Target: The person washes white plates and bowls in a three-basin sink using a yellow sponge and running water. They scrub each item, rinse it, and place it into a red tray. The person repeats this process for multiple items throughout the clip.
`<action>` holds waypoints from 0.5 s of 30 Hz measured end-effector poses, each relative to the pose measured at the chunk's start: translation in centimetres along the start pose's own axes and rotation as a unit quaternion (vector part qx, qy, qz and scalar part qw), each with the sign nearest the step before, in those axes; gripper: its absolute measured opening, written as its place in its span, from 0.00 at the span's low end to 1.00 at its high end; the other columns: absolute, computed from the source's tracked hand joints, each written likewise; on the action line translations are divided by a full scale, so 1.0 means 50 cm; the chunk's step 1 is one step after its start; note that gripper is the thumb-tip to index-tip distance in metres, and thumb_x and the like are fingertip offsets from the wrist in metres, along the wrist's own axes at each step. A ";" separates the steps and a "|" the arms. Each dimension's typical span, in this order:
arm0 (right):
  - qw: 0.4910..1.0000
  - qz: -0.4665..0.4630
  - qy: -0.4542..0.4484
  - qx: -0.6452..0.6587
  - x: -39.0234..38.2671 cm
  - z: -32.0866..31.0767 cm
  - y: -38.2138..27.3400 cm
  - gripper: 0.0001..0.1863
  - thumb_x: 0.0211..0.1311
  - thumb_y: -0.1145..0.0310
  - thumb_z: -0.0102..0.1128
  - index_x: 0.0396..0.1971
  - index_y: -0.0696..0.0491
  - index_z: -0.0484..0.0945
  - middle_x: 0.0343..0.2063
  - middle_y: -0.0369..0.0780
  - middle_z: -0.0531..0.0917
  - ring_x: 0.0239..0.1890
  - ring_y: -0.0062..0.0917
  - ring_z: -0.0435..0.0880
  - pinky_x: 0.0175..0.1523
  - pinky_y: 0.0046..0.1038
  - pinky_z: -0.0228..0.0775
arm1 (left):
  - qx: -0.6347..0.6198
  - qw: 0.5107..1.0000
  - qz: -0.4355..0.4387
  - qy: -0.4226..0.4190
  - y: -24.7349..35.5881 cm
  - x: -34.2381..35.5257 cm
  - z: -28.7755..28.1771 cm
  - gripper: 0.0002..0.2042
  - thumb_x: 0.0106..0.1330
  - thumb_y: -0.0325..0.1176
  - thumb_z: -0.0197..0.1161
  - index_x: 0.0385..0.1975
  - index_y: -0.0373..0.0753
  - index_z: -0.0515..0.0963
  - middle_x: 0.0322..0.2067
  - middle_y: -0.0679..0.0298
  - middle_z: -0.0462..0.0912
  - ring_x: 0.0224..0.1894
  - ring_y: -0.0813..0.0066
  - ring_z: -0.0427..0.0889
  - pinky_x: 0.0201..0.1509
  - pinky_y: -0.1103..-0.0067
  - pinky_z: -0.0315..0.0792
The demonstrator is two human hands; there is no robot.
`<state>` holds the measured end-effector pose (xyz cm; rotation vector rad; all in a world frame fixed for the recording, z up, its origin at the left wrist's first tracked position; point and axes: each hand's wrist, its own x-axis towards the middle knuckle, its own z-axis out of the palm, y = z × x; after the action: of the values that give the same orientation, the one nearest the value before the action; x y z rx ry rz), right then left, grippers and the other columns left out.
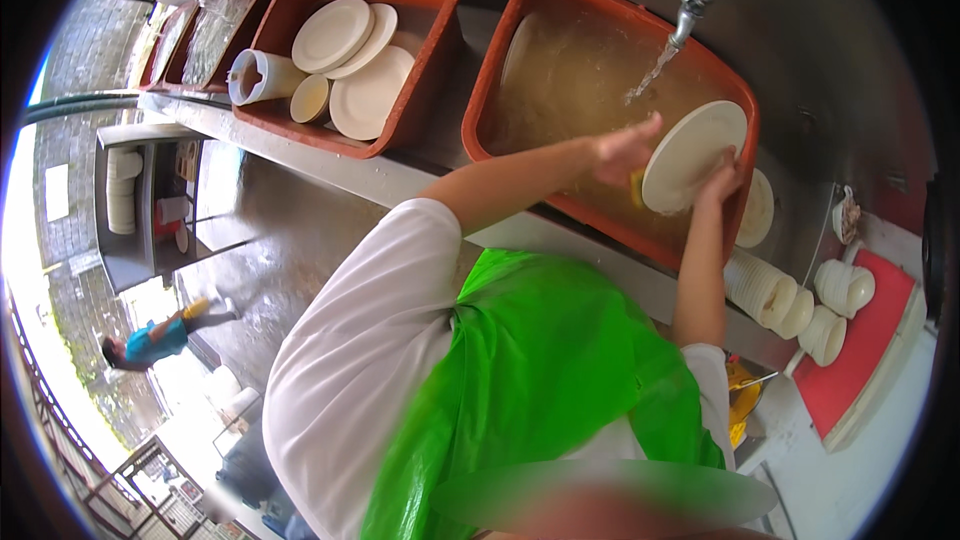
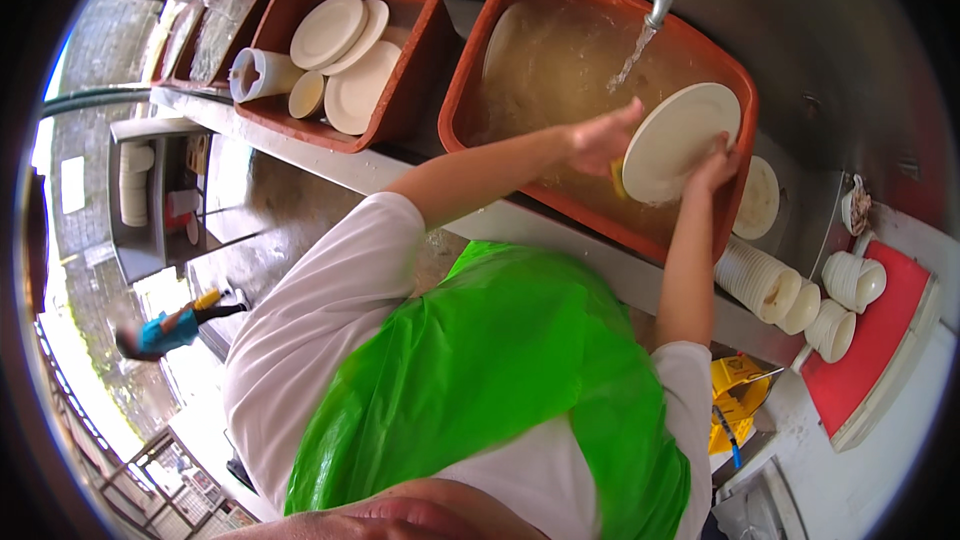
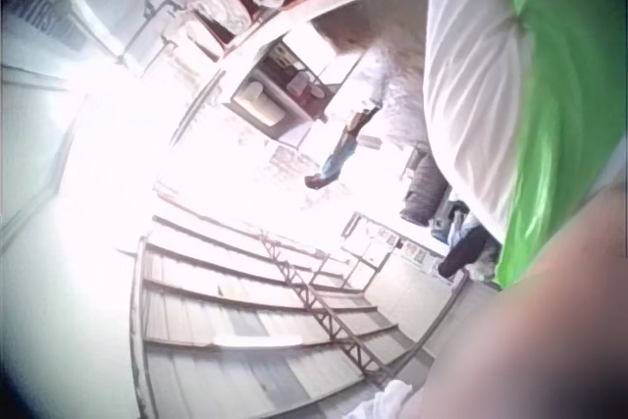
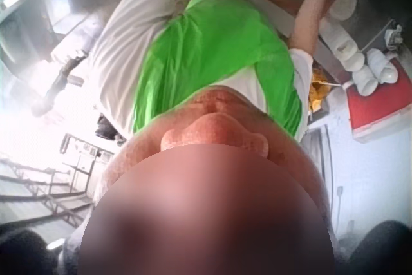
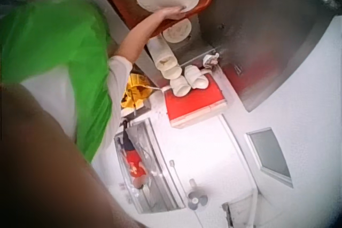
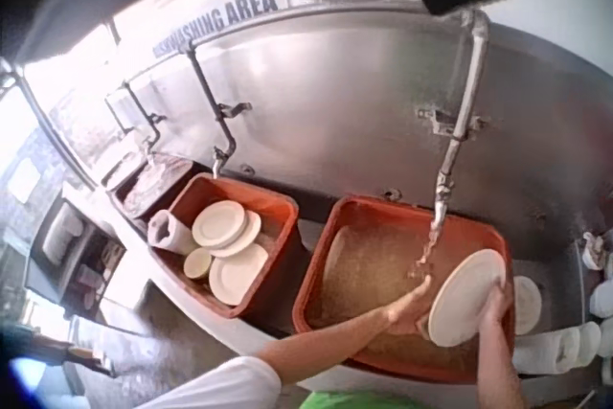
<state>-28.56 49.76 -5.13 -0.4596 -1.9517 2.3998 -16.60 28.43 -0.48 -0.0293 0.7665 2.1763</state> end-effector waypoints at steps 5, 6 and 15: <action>0.916 -0.257 -0.108 -0.289 -0.055 0.062 0.065 0.26 0.69 0.53 0.60 0.51 0.63 0.75 0.45 0.49 0.82 0.48 0.37 0.81 0.55 0.35 0.70 | -0.062 0.988 0.125 0.061 0.022 0.081 -0.047 0.35 0.68 0.65 0.53 0.62 0.39 0.72 0.59 0.60 0.77 0.60 0.64 0.76 0.63 0.67 0.71; 0.897 -0.273 -0.088 -0.337 -0.052 0.057 0.057 0.27 0.68 0.52 0.61 0.51 0.63 0.75 0.46 0.51 0.82 0.49 0.39 0.81 0.56 0.36 0.70 | -0.108 0.987 0.110 0.047 0.069 0.063 -0.067 0.35 0.67 0.64 0.57 0.62 0.39 0.72 0.59 0.60 0.77 0.59 0.65 0.76 0.63 0.68 0.72; 0.830 -0.065 -0.175 -0.526 -0.006 0.037 0.105 0.32 0.60 0.42 0.66 0.45 0.60 0.80 0.39 0.50 0.86 0.44 0.42 0.85 0.52 0.39 0.73 | 0.567 0.733 -0.027 0.374 0.060 0.018 -0.268 0.30 0.53 0.50 0.73 0.53 0.36 0.81 0.45 0.48 0.85 0.50 0.55 0.84 0.57 0.67 0.75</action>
<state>-27.81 46.80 -9.76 0.1694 -3.2019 1.1453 -22.34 20.47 -10.11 -0.3045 2.3963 1.2348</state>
